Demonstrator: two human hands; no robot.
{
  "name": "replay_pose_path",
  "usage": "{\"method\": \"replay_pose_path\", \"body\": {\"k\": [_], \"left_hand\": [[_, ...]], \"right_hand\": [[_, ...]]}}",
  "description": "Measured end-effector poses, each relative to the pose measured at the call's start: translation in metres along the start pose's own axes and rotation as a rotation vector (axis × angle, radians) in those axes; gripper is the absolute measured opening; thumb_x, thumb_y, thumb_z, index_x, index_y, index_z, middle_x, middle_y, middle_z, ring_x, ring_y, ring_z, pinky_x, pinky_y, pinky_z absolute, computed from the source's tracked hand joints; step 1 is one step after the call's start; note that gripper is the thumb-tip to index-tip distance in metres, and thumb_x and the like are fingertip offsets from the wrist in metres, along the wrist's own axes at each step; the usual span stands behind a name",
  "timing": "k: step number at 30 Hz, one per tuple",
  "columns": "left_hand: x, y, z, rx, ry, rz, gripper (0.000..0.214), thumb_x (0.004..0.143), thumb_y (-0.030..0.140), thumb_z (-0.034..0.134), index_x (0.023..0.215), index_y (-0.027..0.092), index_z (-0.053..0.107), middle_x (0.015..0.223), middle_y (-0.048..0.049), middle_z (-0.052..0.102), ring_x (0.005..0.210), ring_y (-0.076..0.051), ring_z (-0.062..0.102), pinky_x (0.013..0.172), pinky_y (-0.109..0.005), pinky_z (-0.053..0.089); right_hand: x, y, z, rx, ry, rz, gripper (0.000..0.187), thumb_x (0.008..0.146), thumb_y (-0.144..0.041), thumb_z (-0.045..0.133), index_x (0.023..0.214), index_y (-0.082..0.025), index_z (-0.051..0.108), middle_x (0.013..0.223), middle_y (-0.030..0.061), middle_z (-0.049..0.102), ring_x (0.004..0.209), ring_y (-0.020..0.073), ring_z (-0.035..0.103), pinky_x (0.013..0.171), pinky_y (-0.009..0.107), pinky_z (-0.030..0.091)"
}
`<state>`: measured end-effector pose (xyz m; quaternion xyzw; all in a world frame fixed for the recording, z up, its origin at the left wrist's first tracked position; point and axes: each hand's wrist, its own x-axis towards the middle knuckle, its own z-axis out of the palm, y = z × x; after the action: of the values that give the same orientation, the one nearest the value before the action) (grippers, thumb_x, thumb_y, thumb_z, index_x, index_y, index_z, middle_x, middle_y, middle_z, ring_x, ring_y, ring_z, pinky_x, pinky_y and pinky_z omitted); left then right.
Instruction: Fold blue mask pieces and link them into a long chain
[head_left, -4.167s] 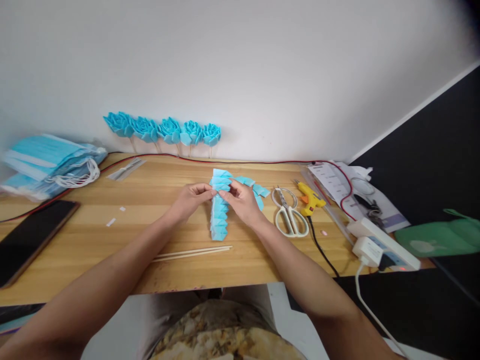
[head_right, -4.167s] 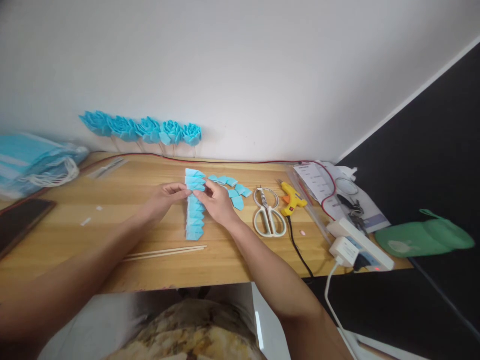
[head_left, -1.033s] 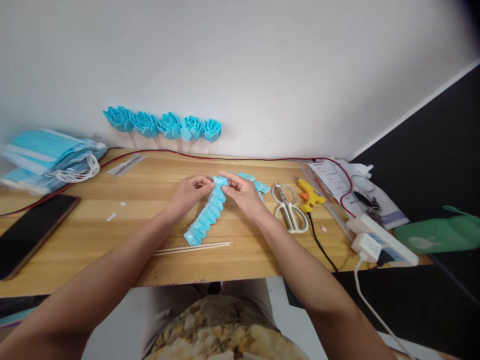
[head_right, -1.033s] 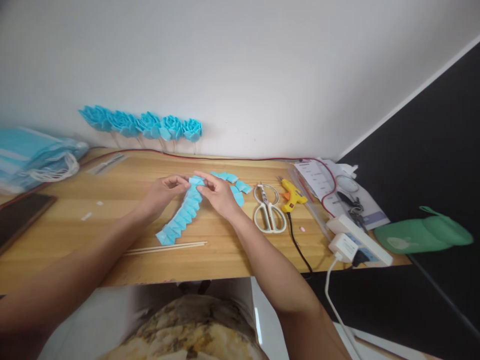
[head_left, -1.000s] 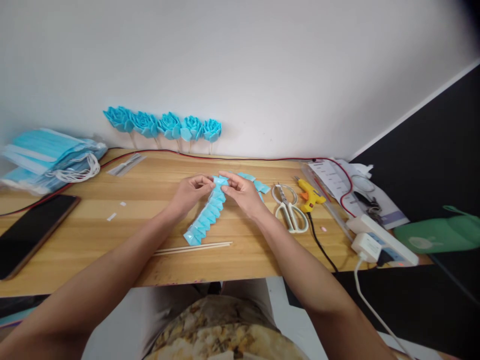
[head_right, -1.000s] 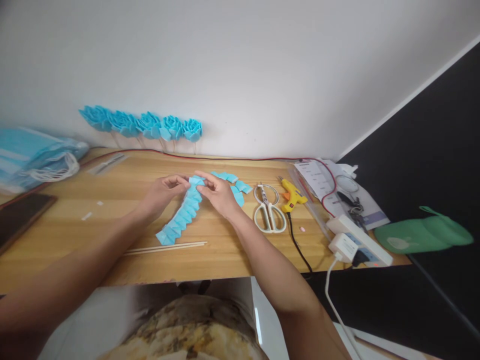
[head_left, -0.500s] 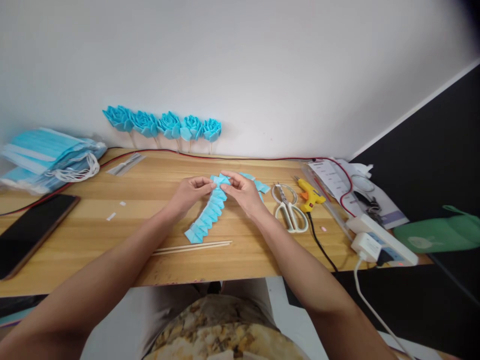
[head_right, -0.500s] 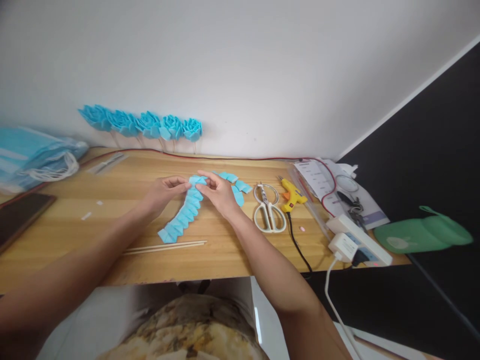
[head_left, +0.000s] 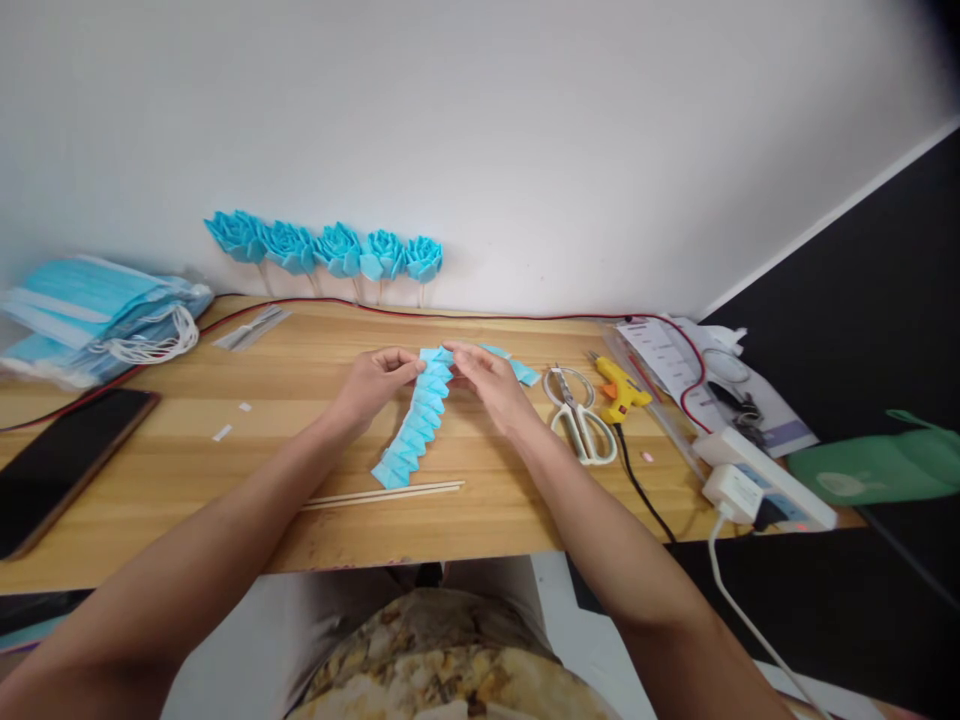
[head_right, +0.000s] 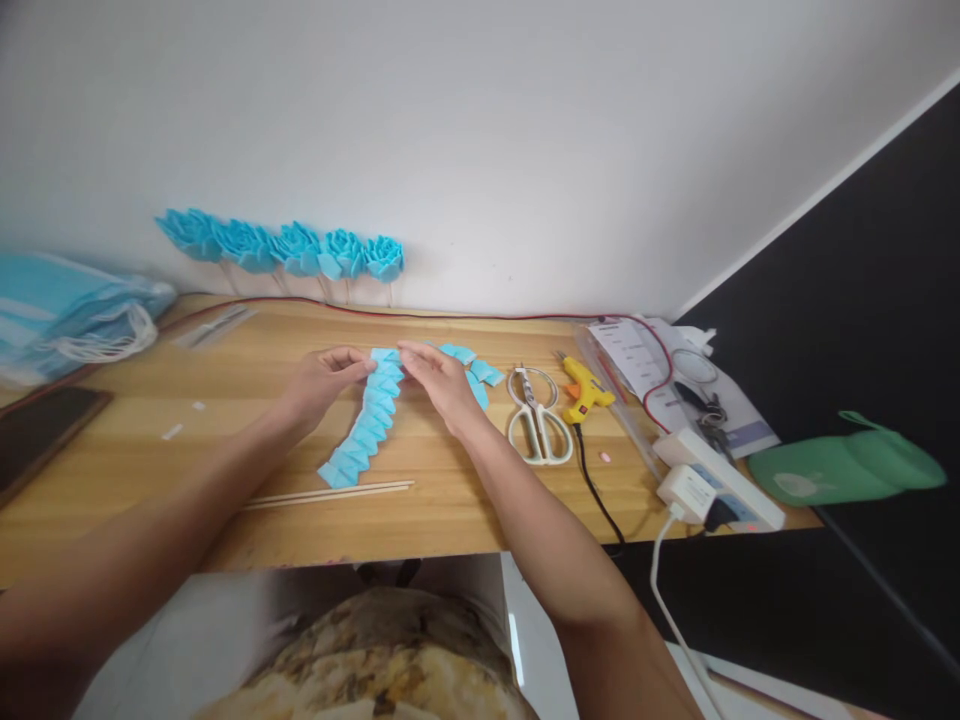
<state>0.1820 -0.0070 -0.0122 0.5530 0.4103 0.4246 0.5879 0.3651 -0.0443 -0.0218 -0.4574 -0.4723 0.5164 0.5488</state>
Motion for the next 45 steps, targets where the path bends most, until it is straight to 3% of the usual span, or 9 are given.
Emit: {"method": "replay_pose_path", "body": {"k": [4,10,15,21,24,27,31,37,45], "left_hand": [[-0.0001,-0.0003,-0.0001,0.003,-0.008,0.014,0.028,0.060,0.040,0.083,0.065,0.016,0.069,0.065,0.0001,0.065,0.064,-0.012,0.055,0.068,-0.026,0.044],[0.0016,-0.0055,0.0005,-0.037,-0.003,0.015,0.032,0.059,0.042,0.085,0.069,0.016,0.070,0.069,-0.0005,0.067,0.066,-0.013,0.057,0.068,-0.027,0.045],[0.0036,-0.0068,0.0002,-0.113,0.014,0.038,0.038,0.055,0.038,0.087,0.079,0.017,0.066,0.072,0.0006,0.068,0.069,-0.013,0.061,0.070,-0.027,0.048],[-0.0006,-0.0043,0.0020,-0.054,-0.025,0.067,0.038,0.061,0.035,0.083,0.088,0.017,0.063,0.073,0.0005,0.069,0.070,-0.014,0.063,0.069,-0.026,0.049],[-0.0024,-0.0048,0.0039,-0.045,-0.075,0.059,0.040,0.064,0.038,0.082,0.093,0.017,0.064,0.076,-0.0009,0.070,0.070,-0.015,0.063,0.069,-0.027,0.049],[-0.0014,-0.0059,0.0038,-0.061,-0.051,0.056,0.043,0.068,0.047,0.080,0.096,0.016,0.067,0.077,-0.0013,0.069,0.070,-0.014,0.062,0.071,-0.028,0.049],[0.0000,-0.0064,0.0014,-0.050,-0.056,0.031,0.046,0.070,0.056,0.077,0.090,0.016,0.071,0.075,-0.0022,0.068,0.068,-0.015,0.059,0.070,-0.029,0.047],[-0.0015,-0.0050,0.0015,0.047,-0.049,0.023,0.033,0.067,0.049,0.077,0.064,0.017,0.068,0.062,-0.0008,0.062,0.061,-0.013,0.050,0.064,-0.027,0.041],[-0.0004,-0.0035,0.0017,0.019,0.022,0.041,0.029,0.067,0.045,0.074,0.062,0.017,0.065,0.059,0.0005,0.059,0.060,-0.013,0.049,0.063,-0.027,0.039]], "right_hand": [[0.0023,0.0053,0.0004,-0.038,-0.008,-0.020,0.048,0.069,-0.042,0.081,0.111,-0.021,0.072,0.086,0.0001,0.069,0.081,0.0142,0.063,0.081,0.030,0.052],[0.0031,0.0084,-0.0022,-0.094,-0.023,-0.060,0.044,0.072,-0.036,0.076,0.114,-0.022,0.072,0.088,0.0001,0.067,0.081,0.0135,0.062,0.080,0.029,0.050],[0.0025,0.0065,-0.0046,-0.123,-0.060,-0.076,0.042,0.075,-0.034,0.073,0.116,-0.022,0.071,0.088,0.0003,0.069,0.080,0.0141,0.062,0.083,0.031,0.050],[0.0006,0.0007,-0.0021,-0.062,-0.057,-0.011,0.039,0.080,-0.042,0.069,0.114,-0.023,0.072,0.100,0.0029,0.072,0.092,0.0170,0.065,0.088,0.033,0.051],[0.0018,0.0025,-0.0010,-0.073,-0.010,-0.026,0.043,0.074,-0.042,0.076,0.111,-0.021,0.072,0.089,0.0008,0.071,0.082,0.0150,0.063,0.080,0.030,0.051],[0.0032,0.0056,-0.0013,-0.069,0.013,-0.045,0.048,0.069,-0.043,0.078,0.111,-0.021,0.071,0.080,-0.0015,0.067,0.075,0.0137,0.061,0.074,0.029,0.050],[0.0024,0.0069,-0.0010,-0.103,-0.010,-0.075,0.048,0.072,-0.042,0.076,0.115,-0.021,0.070,0.079,-0.0016,0.067,0.075,0.0140,0.061,0.075,0.029,0.050],[0.0015,0.0083,-0.0003,-0.168,-0.047,-0.113,0.042,0.077,-0.038,0.072,0.116,-0.022,0.070,0.078,-0.0020,0.066,0.072,0.0130,0.059,0.073,0.029,0.049],[0.0012,0.0063,0.0009,-0.054,-0.021,-0.050,0.042,0.081,-0.046,0.068,0.117,-0.024,0.069,0.098,0.0019,0.070,0.088,0.0158,0.063,0.089,0.033,0.052]]}}
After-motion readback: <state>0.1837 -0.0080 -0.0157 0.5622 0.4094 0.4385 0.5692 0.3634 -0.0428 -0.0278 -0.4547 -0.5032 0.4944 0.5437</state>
